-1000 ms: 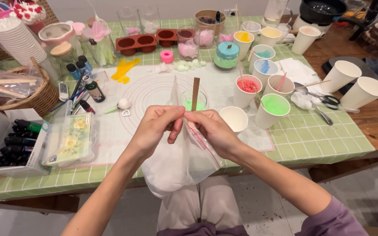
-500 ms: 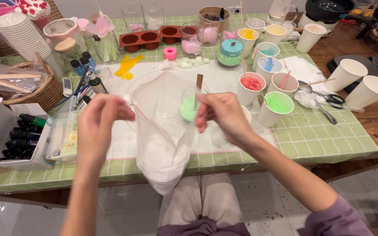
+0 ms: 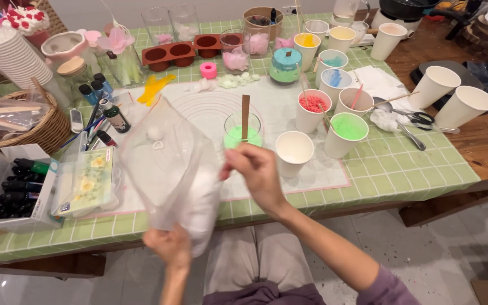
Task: Adding fragrance oil drops to a cup of wax and stirring it.
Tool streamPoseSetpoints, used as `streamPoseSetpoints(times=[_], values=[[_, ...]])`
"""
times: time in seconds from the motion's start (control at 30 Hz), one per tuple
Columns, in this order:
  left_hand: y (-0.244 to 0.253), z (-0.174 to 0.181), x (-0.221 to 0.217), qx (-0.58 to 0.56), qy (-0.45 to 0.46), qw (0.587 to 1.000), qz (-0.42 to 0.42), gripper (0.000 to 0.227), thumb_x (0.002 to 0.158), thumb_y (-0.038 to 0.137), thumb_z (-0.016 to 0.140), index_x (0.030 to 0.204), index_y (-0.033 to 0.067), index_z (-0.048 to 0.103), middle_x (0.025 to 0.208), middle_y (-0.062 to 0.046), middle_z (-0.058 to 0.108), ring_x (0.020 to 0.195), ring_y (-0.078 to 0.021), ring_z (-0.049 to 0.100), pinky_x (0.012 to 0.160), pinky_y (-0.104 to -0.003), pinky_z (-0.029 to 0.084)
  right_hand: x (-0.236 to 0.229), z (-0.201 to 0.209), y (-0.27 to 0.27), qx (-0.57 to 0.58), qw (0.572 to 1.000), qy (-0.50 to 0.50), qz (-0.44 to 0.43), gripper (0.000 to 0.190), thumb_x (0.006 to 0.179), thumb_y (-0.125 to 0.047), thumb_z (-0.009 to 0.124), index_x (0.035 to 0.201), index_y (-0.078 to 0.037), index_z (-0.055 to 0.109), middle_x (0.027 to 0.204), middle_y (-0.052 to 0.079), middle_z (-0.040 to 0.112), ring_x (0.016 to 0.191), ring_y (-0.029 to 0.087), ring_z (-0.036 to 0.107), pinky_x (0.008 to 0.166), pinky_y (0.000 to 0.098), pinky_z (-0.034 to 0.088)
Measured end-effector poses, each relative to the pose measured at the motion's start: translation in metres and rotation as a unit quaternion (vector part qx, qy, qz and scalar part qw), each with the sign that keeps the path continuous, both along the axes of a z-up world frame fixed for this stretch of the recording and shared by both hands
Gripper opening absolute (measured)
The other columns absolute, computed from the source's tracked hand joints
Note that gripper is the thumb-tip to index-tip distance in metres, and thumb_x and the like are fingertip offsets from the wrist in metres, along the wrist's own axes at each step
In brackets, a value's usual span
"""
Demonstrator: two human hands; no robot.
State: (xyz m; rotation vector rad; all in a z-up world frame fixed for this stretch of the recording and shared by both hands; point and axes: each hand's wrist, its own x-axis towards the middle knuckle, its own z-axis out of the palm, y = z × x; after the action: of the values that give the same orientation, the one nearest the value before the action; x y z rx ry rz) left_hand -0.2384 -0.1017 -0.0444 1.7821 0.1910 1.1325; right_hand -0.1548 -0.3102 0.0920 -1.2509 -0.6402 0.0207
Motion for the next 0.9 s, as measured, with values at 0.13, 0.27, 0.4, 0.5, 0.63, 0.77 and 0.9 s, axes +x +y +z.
streamPoseSetpoints(times=[0.13, 0.27, 0.4, 0.5, 0.63, 0.77, 0.9], values=[[0.026, 0.094, 0.004, -0.046, 0.039, 0.994, -0.086, 0.025, 0.106, 0.011, 0.056, 0.107, -0.0064, 0.074, 0.094, -0.008, 0.076, 0.077, -0.0108, 0.064, 0.07, -0.026, 0.051, 0.006, -0.055, -0.021, 0.007, 1.0, -0.004, 0.011, 0.073, 0.089, -0.025, 0.084, 0.142, -0.002, 0.038, 0.139, 0.019, 0.054, 0.134, 0.027, 0.054, 0.115, 0.039, 0.045], [0.05, 0.146, 0.027, -0.02, 0.097, 0.972, -0.211, 0.037, 0.111, 0.022, 0.054, 0.096, -0.0057, 0.073, 0.095, -0.014, 0.079, 0.083, -0.0139, 0.072, 0.076, -0.029, 0.059, 0.01, -0.084, -0.01, 0.002, 0.991, 0.035, 0.131, 0.132, 0.072, -0.039, 0.094, 0.162, -0.011, 0.003, 0.163, 0.016, 0.031, 0.154, 0.028, 0.032, 0.124, 0.0419, 0.031], [0.049, 0.187, 0.044, -0.074, 0.18, 0.879, -0.435, 0.05, 0.108, 0.034, 0.049, 0.095, -0.0064, 0.075, 0.095, -0.016, 0.08, 0.088, -0.0205, 0.077, 0.084, -0.033, 0.06, 0.009, -0.085, 0.0, -0.047, 0.984, -0.016, 0.173, 0.149, 0.065, -0.056, 0.094, 0.169, -0.01, -0.003, 0.172, 0.015, 0.026, 0.161, 0.029, 0.026, 0.132, 0.0427, 0.023], [0.048, 0.198, 0.056, -0.069, 0.249, 0.836, -0.485, 0.05, 0.107, 0.035, 0.05, 0.095, -0.0071, 0.075, 0.092, -0.018, 0.08, 0.087, -0.0218, 0.077, 0.084, -0.034, 0.059, 0.002, -0.084, 0.007, -0.036, 0.979, -0.007, 0.2, 0.147, 0.066, -0.059, 0.094, 0.169, -0.009, 0.002, 0.171, 0.014, 0.029, 0.161, 0.027, 0.029, 0.133, 0.042, 0.024], [0.042, 0.206, 0.072, -0.093, 0.337, 0.773, -0.529, 0.048, 0.105, 0.034, 0.049, 0.094, -0.0072, 0.073, 0.089, -0.018, 0.081, 0.083, -0.0223, 0.079, 0.081, -0.034, 0.061, 0.002, -0.104, 0.016, -0.016, 0.978, 0.043, 0.203, 0.136, 0.066, -0.053, 0.095, 0.164, -0.005, 0.015, 0.164, 0.013, 0.038, 0.154, 0.026, 0.036, 0.129, 0.0408, 0.03], [0.031, 0.222, 0.087, -0.057, 0.373, 0.777, -0.503, 0.05, 0.105, 0.033, 0.049, 0.094, -0.007, 0.076, 0.089, -0.017, 0.081, 0.081, -0.022, 0.077, 0.079, -0.033, 0.06, 0.002, -0.131, 0.027, -0.013, 0.978, 0.073, 0.197, 0.128, 0.066, -0.047, 0.096, 0.161, -0.001, 0.025, 0.159, 0.012, 0.044, 0.149, 0.025, 0.042, 0.125, 0.04, 0.034], [0.019, 0.228, 0.111, -0.034, 0.408, 0.764, -0.498, 0.047, 0.105, 0.034, 0.049, 0.093, -0.0064, 0.071, 0.087, -0.021, 0.08, 0.079, -0.0233, 0.079, 0.076, -0.033, 0.06, -0.007, -0.147, 0.032, -0.001, 0.976, 0.119, 0.183, 0.117, 0.066, -0.039, 0.097, 0.156, 0.003, 0.037, 0.151, 0.011, 0.052, 0.142, 0.024, 0.048, 0.12, 0.0389, 0.04]])
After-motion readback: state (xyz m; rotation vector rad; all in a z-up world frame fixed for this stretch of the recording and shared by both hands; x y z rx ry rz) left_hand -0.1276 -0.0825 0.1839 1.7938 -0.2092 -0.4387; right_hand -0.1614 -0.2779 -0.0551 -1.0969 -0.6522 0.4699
